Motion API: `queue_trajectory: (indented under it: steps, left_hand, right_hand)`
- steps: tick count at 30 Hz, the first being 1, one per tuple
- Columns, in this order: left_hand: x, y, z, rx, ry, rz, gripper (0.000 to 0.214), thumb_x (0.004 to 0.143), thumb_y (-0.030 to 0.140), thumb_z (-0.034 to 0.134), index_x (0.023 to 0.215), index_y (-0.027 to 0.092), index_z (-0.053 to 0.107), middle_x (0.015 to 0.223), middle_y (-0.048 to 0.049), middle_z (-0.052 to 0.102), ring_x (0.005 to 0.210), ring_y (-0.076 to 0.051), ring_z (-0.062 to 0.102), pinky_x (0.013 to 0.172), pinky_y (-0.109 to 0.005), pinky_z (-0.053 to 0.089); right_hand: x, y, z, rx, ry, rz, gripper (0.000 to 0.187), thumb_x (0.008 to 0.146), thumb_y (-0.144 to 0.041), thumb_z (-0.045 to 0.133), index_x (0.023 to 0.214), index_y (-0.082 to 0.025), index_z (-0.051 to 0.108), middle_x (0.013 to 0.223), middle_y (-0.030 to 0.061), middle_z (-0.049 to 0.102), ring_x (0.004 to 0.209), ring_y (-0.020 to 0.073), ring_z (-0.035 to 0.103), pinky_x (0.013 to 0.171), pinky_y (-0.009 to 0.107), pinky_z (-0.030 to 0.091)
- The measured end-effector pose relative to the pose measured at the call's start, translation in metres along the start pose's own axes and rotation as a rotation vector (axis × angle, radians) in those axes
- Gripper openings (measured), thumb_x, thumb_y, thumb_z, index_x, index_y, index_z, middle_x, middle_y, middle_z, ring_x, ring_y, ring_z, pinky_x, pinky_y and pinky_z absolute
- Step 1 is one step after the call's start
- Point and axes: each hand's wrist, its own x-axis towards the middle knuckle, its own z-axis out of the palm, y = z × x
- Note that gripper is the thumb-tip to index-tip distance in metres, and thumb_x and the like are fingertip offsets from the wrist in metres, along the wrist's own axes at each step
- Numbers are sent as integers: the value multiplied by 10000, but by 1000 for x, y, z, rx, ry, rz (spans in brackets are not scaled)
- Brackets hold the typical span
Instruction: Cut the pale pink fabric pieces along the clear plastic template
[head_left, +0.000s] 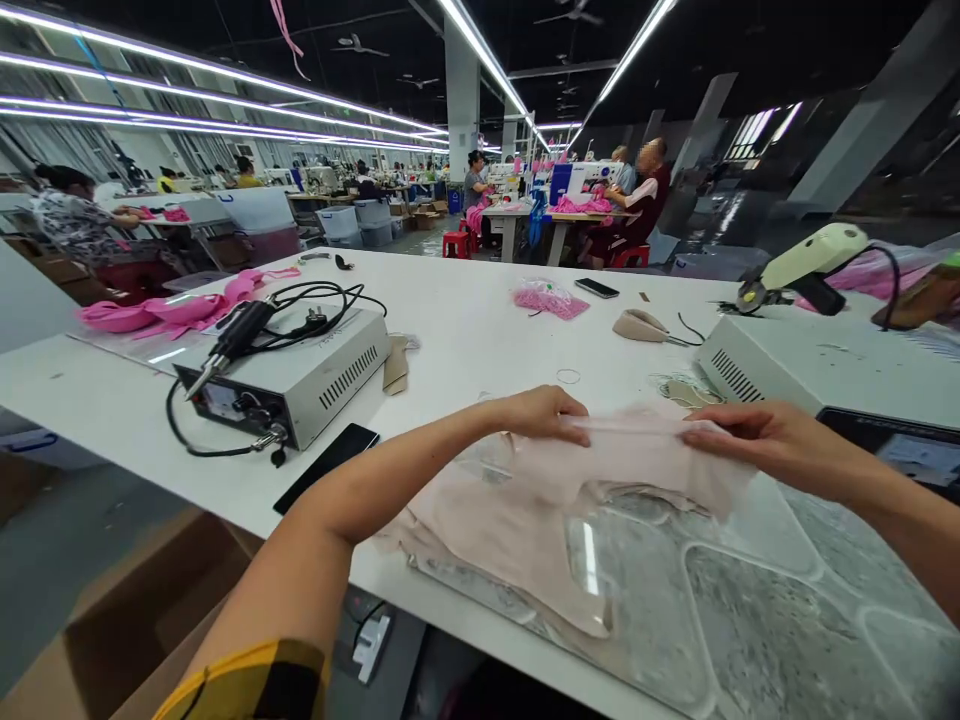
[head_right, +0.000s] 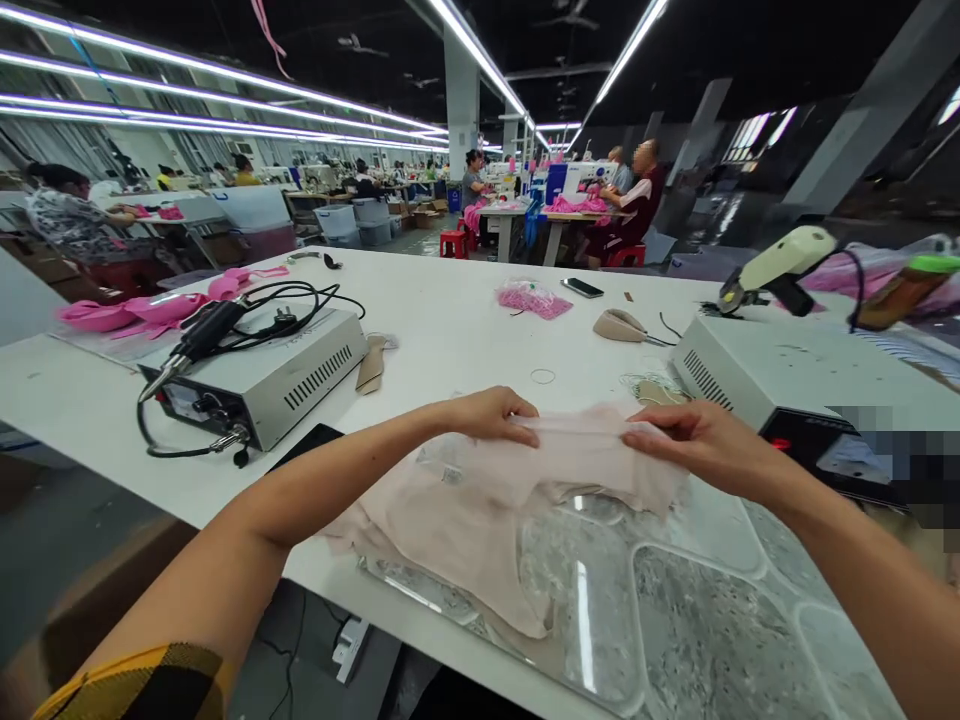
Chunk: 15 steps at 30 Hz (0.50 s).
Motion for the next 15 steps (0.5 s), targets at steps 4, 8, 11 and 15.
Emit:
queue_trajectory:
  steps: [4, 8, 11, 15]
  left_hand:
    - [-55, -21, -20, 184, 198, -89, 168, 875, 233, 482, 922, 172, 631, 914, -28, 613, 828, -139, 547, 755, -229, 386]
    - [-129, -41, -2, 608, 162, -10, 285, 887, 153, 370, 987, 224, 627, 823, -41, 575, 626, -133, 477, 664, -262, 376]
    - [-171, -52, 26, 818, 58, 143, 358, 910, 113, 310, 1084, 248, 592, 790, -32, 573, 548, -125, 411, 626, -267, 384]
    - [-192, -54, 44, 822, 24, 237, 357, 934, 124, 308, 1170, 256, 541, 795, -40, 582, 577, -133, 434, 645, -284, 401]
  right_hand:
    - [-7, -25, 45, -28, 238, -190, 268, 847, -468, 591, 912, -235, 708, 857, 59, 693, 682, 169, 627, 525, 240, 490]
    - [-40, -64, 120, -260, 307, -646, 220, 883, -77, 484, 959, -202, 648, 826, 48, 655, 631, 131, 594, 485, 230, 457]
    - [-64, -77, 157, -253, 158, -711, 264, 869, -8, 404, 972, -136, 610, 786, 62, 620, 571, 131, 528, 481, 264, 446]
    - [-80, -77, 163, -218, 77, -719, 328, 842, 35, 376, 1091, -81, 555, 838, 105, 614, 637, 152, 541, 534, 288, 473]
